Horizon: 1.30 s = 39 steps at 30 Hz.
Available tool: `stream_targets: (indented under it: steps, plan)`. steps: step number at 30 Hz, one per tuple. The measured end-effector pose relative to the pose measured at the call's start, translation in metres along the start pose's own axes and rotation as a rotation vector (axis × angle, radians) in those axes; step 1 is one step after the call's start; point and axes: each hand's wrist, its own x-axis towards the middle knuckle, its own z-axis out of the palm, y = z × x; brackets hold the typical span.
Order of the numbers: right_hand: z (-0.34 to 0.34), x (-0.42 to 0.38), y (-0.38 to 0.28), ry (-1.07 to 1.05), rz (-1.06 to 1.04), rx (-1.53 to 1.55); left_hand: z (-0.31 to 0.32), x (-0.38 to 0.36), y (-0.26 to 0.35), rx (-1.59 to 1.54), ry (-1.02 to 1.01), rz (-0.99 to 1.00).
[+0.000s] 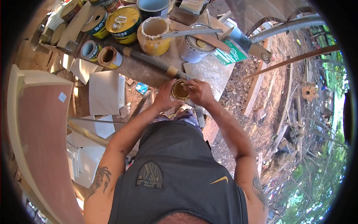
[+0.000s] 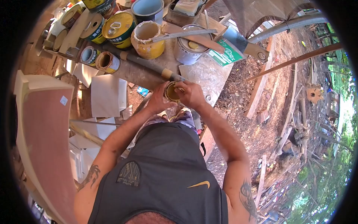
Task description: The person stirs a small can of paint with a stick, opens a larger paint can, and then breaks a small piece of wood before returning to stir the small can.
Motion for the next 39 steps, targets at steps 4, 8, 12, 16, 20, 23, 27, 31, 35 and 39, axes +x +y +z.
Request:
stream_targets:
  steps: [4,8,12,16,20,23,27,31,35,39]
  plan:
    - [-0.005,-0.006,0.009,-0.179,0.051,0.135,0.000,0.000,0.001,0.000,0.007,0.009]
    - [-0.016,-0.003,0.011,-0.116,0.046,-0.056,-0.002,0.001,0.003,-0.001,-0.016,-0.010]
    - [-0.001,-0.002,0.007,-0.017,-0.062,0.016,-0.001,0.001,0.001,-0.025,-0.012,-0.001]
    - [-0.013,-0.006,0.010,-0.200,0.001,0.104,-0.002,0.001,0.003,-0.007,-0.026,-0.030]
    - [-0.019,0.000,0.005,-0.080,-0.007,-0.091,-0.003,0.001,0.005,-0.004,-0.029,-0.038]
    - [-0.006,0.001,0.005,-0.025,-0.098,0.012,-0.002,0.001,0.004,-0.020,-0.019,-0.033]
    - [-0.017,-0.003,0.007,-0.201,-0.005,0.120,-0.006,0.002,0.009,-0.011,-0.054,-0.085]
    - [-0.020,0.001,0.014,-0.087,-0.022,-0.011,-0.006,0.002,0.008,-0.010,-0.041,-0.067]
    - [-0.009,0.001,0.008,-0.079,-0.097,0.081,-0.006,0.002,0.008,-0.017,-0.041,-0.068]
    - [-0.020,-0.004,0.011,-0.159,-0.006,0.082,-0.002,0.001,0.004,0.016,-0.051,-0.103]
